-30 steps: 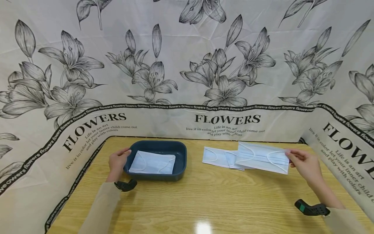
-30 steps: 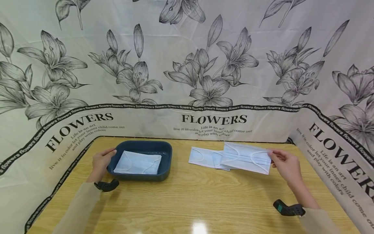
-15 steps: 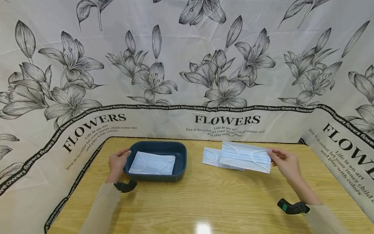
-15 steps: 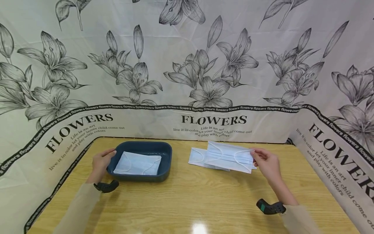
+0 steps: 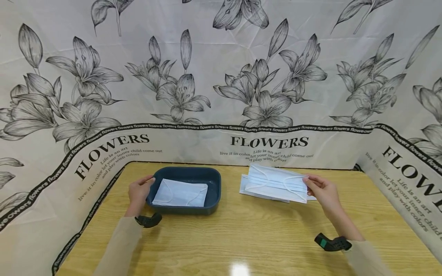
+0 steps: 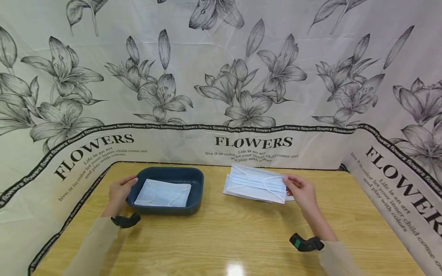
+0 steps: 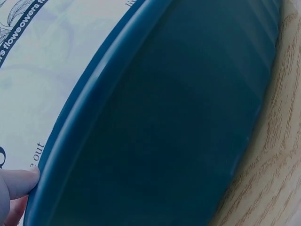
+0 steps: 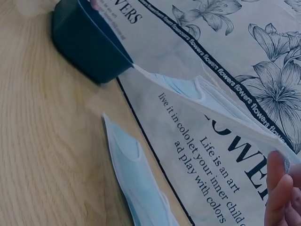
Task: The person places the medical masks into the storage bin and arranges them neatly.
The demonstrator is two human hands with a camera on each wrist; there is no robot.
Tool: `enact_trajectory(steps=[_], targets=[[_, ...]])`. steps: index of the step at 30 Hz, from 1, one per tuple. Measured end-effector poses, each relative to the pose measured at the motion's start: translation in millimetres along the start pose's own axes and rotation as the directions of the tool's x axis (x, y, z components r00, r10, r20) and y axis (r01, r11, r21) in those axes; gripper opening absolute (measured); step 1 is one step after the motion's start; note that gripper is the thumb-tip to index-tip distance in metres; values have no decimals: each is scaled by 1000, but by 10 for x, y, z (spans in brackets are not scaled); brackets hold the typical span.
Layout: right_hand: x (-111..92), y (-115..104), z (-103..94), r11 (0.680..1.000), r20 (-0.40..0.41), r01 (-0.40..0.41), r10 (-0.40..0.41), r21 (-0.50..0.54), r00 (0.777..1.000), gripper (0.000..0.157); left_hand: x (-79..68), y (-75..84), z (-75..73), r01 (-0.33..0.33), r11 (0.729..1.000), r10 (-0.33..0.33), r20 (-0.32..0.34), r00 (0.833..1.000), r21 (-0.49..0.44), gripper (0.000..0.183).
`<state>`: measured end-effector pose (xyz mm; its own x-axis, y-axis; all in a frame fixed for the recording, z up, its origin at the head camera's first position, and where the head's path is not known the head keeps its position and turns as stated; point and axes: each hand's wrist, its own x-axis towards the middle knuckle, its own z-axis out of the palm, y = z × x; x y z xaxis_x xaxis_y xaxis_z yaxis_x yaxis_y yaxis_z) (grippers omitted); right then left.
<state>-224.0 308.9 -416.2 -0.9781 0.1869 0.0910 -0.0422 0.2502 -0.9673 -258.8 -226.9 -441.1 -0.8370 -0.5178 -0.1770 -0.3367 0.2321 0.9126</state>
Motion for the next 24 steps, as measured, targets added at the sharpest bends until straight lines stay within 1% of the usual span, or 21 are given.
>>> enact_trajectory(steps=[1,3,6,11,15,18,19,22,24], targets=[[-31,-51,37,1000,8,-14,13,28,1000,8,-7,1,-1,0,1000,0,-1,1000,2,36],[-55,-101,103,996,23,-50,48,77,999,14,-16,-1,0,1,1000,-1,-5,1000,7,35],[-43,-103,195,986,42,-87,82,143,996,20,-13,-9,3,1,1000,-1,-15,1000,6,34],[4,-83,352,968,70,-114,100,223,992,19,10,-22,10,-11,1000,11,-18,1000,-5,35],[7,-84,507,960,100,-145,124,239,987,16,28,-37,9,-18,1000,18,-23,1000,0,35],[2,-69,625,965,124,-164,141,205,982,7,42,-41,10,-10,1000,10,-22,1000,1,35],[1,-62,663,967,132,-169,146,188,981,10,48,-42,12,-9,1000,9,-21,1000,-2,35],[-7,-40,780,975,157,-172,150,141,976,31,61,-37,16,-5,1000,5,-14,1000,-10,35],[-16,-32,860,976,176,-177,153,130,972,42,63,-34,17,-8,1000,7,-12,1000,-12,35]])
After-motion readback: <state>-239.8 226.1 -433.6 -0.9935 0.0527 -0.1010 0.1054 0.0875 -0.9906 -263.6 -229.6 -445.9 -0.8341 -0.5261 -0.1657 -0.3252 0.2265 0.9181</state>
